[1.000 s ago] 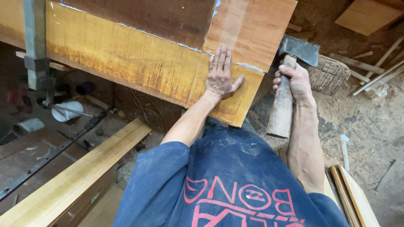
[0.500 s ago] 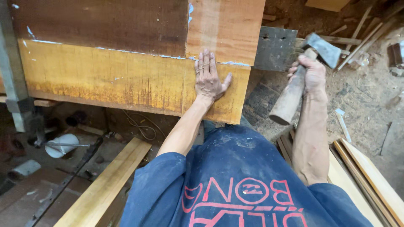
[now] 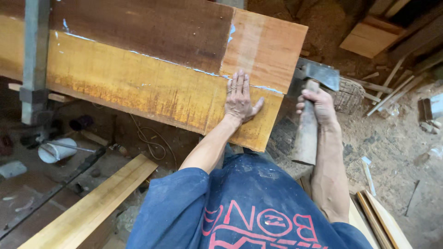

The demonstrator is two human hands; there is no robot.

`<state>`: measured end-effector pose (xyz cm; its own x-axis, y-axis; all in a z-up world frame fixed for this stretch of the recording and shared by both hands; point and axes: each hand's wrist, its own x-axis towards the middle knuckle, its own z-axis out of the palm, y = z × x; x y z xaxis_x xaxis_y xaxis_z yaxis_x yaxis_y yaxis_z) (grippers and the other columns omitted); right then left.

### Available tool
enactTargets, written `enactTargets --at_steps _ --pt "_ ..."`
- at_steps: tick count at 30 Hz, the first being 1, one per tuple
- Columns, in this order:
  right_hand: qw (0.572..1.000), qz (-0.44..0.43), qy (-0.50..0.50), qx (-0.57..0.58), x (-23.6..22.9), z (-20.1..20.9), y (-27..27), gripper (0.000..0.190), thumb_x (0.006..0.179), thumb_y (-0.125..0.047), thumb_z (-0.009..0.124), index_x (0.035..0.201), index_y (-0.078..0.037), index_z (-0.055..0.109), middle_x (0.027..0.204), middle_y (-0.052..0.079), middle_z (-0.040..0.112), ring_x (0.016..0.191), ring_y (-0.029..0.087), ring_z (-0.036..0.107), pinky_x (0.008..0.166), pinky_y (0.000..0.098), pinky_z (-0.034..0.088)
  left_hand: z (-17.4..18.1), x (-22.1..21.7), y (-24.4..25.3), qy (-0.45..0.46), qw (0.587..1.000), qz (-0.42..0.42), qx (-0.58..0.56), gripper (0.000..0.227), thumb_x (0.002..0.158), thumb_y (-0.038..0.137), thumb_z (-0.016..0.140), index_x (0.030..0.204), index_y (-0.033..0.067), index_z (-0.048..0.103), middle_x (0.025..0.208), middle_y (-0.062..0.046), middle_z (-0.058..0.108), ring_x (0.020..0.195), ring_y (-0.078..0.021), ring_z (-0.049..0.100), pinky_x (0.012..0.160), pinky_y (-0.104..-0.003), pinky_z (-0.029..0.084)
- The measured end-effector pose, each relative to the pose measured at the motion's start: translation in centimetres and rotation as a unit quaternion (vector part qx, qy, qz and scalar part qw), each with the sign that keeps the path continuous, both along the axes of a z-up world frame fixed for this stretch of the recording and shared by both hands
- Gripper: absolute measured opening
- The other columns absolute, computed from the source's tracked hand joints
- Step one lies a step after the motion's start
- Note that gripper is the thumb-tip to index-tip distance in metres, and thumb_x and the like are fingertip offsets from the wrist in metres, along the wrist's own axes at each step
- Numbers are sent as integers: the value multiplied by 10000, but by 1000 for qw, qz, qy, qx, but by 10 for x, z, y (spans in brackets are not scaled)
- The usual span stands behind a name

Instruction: The person aligns wooden planks on a workbench and uses metal clamps to secure them together. They adjust the clamps and tap the wood with a mallet to ensure alignment.

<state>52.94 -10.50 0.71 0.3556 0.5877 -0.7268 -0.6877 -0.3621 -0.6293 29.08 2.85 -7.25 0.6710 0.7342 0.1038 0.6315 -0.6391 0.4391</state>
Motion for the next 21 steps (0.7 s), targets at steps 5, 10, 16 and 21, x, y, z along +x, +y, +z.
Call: enactTargets --at_steps 5,10,16,21 --pt "1000 -7 -21 -11 3 -16 17 153 942 -90 661 1065 -50 579 778 59 574 597 160 588 523 356 538 -3 5 5 4 1000 13 -14 1030 822 571 703 1520 -104 359 1644 -296 262 1539 -435 258 1271 -531 179" --pt "999 46 -1 -4 -7 -28 28 184 917 -96 650 1087 -86 581 778 43 578 590 135 588 512 338 540 -5 3 -1 -5 1000 16 -5 1030 825 580 697 1520 -101 357 1643 -287 262 1544 -429 248 1267 -540 181" --pt "1000 8 -14 8 -40 -12 5 155 958 -120 660 1040 -61 542 804 49 587 610 132 609 502 333 541 -3 2 0 0 1000 15 -2 1024 824 579 693 1522 -90 357 1634 -273 275 1539 -423 245 1260 -535 188" --pt "998 -7 -58 -12 -71 0 -38 150 928 -93 650 1026 -63 541 793 62 589 577 152 610 485 357 553 -5 -10 4 -39 999 -10 -7 929 843 491 705 1507 -76 390 1625 -254 311 1523 -415 282 1248 -525 220"
